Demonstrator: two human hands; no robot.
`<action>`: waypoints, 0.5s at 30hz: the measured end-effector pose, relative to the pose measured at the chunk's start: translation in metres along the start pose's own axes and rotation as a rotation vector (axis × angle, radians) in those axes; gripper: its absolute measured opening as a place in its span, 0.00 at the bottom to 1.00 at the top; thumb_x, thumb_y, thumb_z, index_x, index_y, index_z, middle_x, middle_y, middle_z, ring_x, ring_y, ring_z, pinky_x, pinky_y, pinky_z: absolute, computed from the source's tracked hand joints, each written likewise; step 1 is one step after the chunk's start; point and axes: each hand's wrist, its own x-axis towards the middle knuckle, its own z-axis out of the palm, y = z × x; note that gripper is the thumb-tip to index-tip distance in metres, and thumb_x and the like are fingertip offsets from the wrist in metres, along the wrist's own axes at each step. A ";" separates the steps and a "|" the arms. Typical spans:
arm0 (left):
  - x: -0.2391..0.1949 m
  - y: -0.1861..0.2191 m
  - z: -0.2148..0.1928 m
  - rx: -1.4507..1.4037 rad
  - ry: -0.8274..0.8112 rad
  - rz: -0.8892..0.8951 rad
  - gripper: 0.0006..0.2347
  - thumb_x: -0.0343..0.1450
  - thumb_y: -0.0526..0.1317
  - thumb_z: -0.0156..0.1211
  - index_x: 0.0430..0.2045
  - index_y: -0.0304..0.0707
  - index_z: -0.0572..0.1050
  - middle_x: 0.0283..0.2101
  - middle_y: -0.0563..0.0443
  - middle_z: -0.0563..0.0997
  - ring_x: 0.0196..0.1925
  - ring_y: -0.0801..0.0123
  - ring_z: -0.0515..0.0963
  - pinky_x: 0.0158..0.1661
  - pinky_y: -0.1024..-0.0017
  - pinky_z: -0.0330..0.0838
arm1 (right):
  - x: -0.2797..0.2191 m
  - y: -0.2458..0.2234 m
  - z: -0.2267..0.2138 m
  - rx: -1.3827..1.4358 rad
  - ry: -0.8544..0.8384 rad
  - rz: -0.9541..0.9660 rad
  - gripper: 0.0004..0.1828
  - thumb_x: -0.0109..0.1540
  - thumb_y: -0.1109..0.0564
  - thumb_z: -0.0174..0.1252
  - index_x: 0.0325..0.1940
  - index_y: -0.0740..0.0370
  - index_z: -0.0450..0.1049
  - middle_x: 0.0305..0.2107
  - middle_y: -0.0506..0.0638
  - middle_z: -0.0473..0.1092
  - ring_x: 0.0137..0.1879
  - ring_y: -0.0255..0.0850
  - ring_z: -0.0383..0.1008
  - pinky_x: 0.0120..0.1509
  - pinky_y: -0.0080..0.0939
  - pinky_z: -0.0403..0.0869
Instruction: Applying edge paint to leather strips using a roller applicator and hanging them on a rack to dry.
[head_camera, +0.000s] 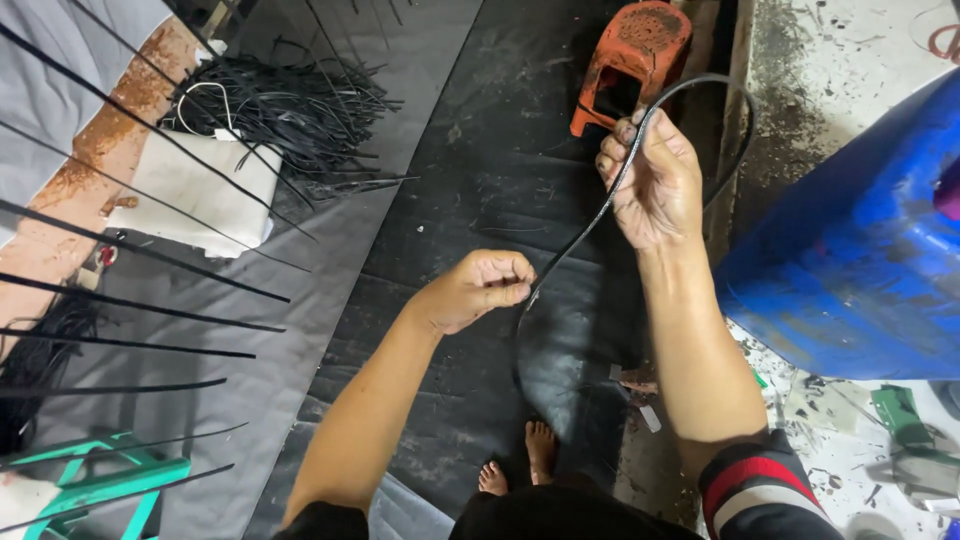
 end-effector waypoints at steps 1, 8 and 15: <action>0.001 -0.001 0.002 -0.005 0.022 0.020 0.02 0.71 0.31 0.65 0.30 0.30 0.79 0.23 0.54 0.75 0.27 0.81 0.70 0.29 0.85 0.65 | 0.002 0.002 -0.006 0.007 0.048 0.000 0.06 0.71 0.57 0.54 0.47 0.63 0.70 0.34 0.50 0.66 0.40 0.39 0.71 0.46 0.35 0.74; 0.005 -0.004 0.018 -0.037 0.153 0.133 0.04 0.71 0.31 0.65 0.29 0.28 0.78 0.21 0.53 0.72 0.26 0.81 0.67 0.29 0.85 0.63 | -0.001 0.016 -0.037 0.021 0.244 0.007 0.07 0.69 0.57 0.57 0.45 0.63 0.75 0.32 0.51 0.70 0.39 0.41 0.76 0.45 0.37 0.79; 0.020 -0.005 0.021 -0.050 0.211 0.199 0.03 0.71 0.31 0.64 0.29 0.28 0.77 0.21 0.50 0.71 0.26 0.79 0.67 0.28 0.85 0.63 | -0.021 0.059 -0.078 0.103 0.399 0.050 0.05 0.67 0.61 0.60 0.40 0.66 0.76 0.29 0.54 0.72 0.35 0.42 0.79 0.43 0.40 0.82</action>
